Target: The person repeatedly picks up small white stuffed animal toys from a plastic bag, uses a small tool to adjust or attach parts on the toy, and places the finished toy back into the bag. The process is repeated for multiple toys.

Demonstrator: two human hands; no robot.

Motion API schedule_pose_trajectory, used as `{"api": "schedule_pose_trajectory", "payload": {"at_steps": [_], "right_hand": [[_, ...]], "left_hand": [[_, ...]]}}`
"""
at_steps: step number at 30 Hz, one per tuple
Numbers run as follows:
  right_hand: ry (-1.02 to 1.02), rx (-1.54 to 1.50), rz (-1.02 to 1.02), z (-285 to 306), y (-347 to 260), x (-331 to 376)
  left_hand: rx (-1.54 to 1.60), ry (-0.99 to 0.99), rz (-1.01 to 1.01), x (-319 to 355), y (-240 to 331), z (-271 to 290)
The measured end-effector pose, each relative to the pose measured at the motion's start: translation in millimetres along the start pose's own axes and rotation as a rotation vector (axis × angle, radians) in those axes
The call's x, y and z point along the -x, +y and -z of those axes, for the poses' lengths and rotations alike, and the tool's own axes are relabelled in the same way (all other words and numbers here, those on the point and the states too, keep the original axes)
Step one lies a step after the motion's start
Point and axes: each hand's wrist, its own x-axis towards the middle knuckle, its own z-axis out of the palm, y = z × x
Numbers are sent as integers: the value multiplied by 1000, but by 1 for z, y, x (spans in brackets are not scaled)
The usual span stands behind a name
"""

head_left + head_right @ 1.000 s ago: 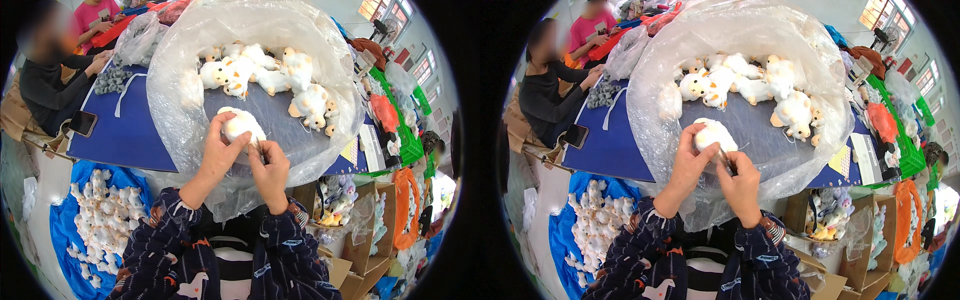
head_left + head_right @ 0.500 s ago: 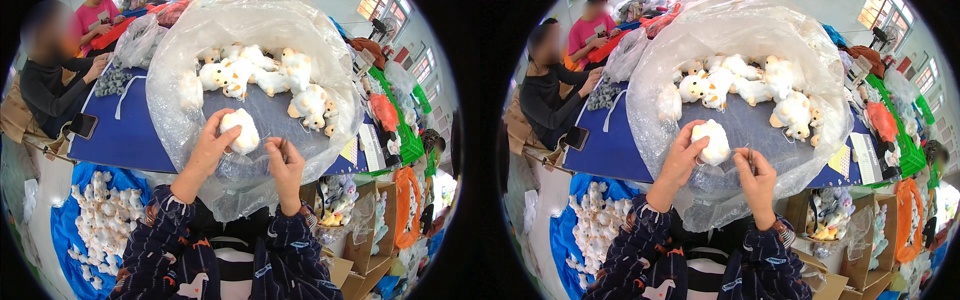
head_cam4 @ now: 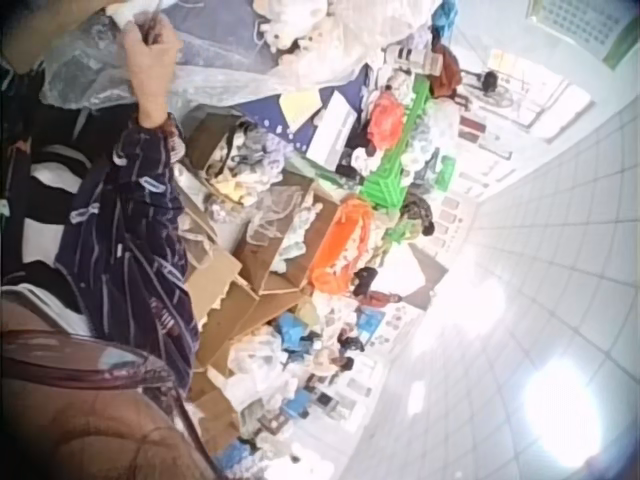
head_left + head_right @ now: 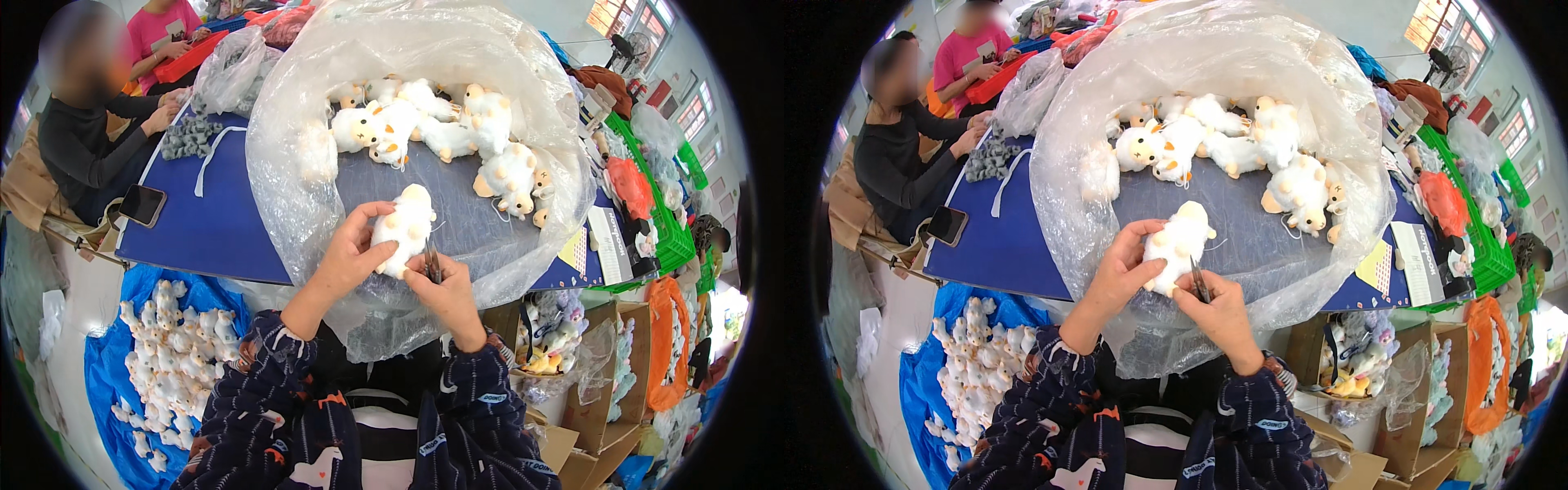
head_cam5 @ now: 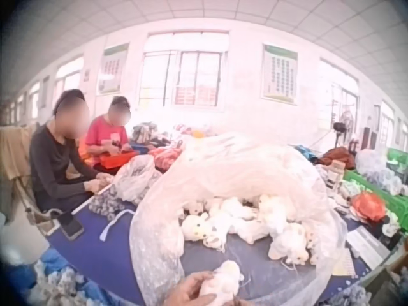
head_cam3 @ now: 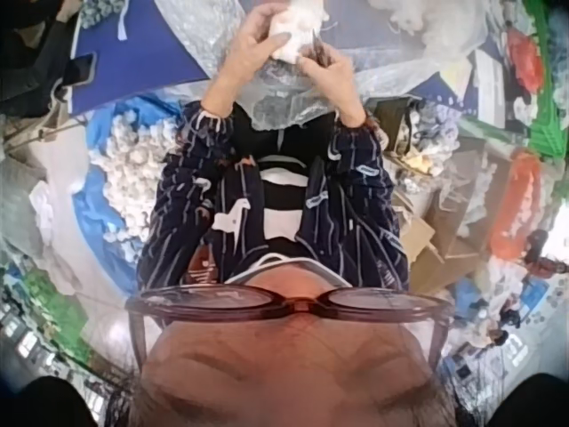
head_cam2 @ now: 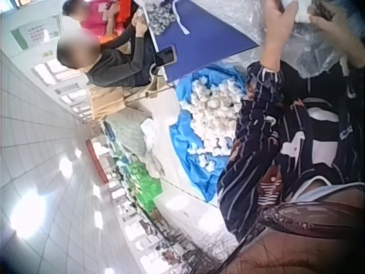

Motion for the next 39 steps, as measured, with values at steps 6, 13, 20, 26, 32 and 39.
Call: {"api": "schedule_pose_trajectory", "payload": {"at_steps": [6,13,20,26,32,39], "right_hand": [[274,85,332,-1,-6,-4],[281,248,398,-10,-3,-11],[29,-241,67,4,-4,-18],[71,-472,50,6,2,-14],[269,-143,89,-4,3,-10],[152,-179,-9,-11,-9,-2]], "left_hand": [[-44,-23,-84,3,0,-6],[-198,105,-192,10,-5,-9],[-200,150,-125,8,-1,-8],[-137,105,-132,11,-6,-9],[14,81,27,16,3,-10],[-31,107,-29,14,6,-11]]}}
